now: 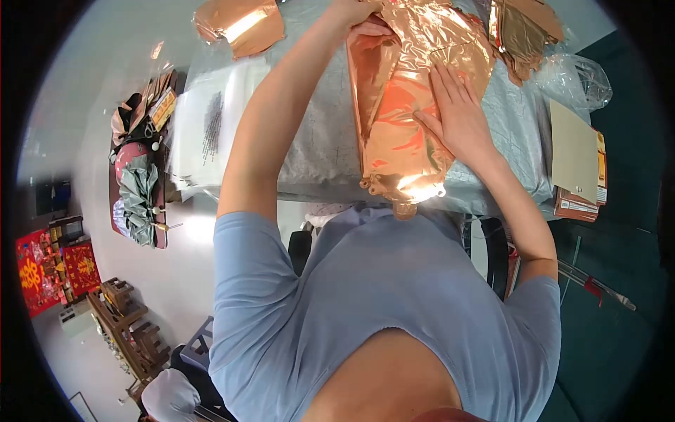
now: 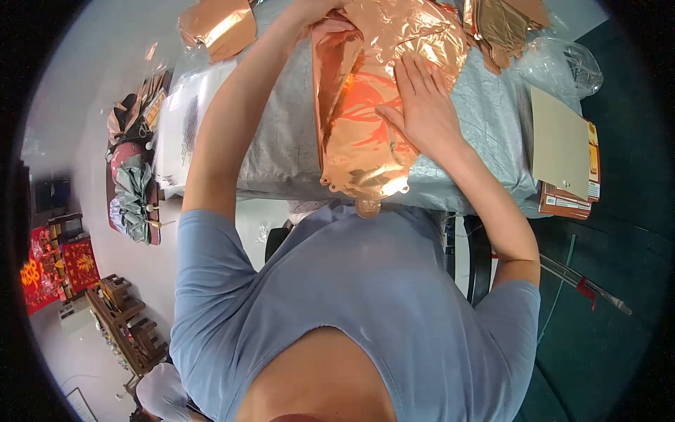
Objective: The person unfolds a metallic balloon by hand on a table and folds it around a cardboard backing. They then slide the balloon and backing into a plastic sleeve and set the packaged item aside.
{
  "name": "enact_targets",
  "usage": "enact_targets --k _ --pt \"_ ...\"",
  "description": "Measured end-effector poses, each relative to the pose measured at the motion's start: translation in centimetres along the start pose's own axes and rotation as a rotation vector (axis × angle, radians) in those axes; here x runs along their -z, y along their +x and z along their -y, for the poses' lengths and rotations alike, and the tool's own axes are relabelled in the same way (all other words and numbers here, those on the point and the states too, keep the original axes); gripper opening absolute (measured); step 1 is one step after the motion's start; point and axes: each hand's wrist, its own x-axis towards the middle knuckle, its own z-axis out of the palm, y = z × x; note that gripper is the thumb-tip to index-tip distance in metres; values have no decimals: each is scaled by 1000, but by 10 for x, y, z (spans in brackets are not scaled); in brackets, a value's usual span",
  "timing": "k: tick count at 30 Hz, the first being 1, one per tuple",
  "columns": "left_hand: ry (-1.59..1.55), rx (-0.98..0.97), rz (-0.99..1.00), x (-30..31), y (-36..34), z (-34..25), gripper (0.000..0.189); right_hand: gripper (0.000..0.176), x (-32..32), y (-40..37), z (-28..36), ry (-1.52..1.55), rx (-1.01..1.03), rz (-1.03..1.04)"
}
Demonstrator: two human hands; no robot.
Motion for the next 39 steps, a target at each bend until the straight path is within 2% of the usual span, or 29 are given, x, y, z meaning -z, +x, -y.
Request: enact_targets --k 3,6,10,12,13,15,16,18,19,21,22,24,27,33,39 --pt "86 9 97 11 34 31 22 84 2 1 0 4 -2 20" --pt "38 63 -9 -12 -12 8 30 84 1 1 0 -1 5 4" --pt "81 82 -25 -22 -47 -4 38 84 0 0 0 -4 9 -1" --pt "-64 -72 -31 -19 -38 13 47 84 0 0 0 -7 6 -3" --pt "-62 -74 -28 -21 -45 8 47 84 0 0 0 -7 4 2" --pt "676 -285 -67 -28 -81 -5 41 83 0 0 0 -6 1 4" --pt "678 -288 -65 -28 -92 -2 41 83 0 0 0 -5 4 -2" --pt "977 -850 -152 -23 -109 12 36 83 0 0 -1 -3 8 -10" --pt "980 -852 -152 -21 -114 16 36 84 1 0 0 -2 6 -7" --pt "1157 -1048 -179 -17 -122 21 35 84 1 0 0 0 7 -10" --pt "1159 -1051 -181 -16 -122 27 35 84 1 0 -1 3 8 -4" --pt "1252 -931 -134 -15 -122 38 42 84 2 1 0 5 10 -2" --pt "1252 -854 -170 -20 -124 51 50 84 3 1 2 3 -6 12" --pt "1276 -808 -218 -28 -128 53 53 84 1 0 -1 18 1 12" --pt "1289 -845 -267 -30 -126 57 53 83 1 0 -1 28 7 -8"
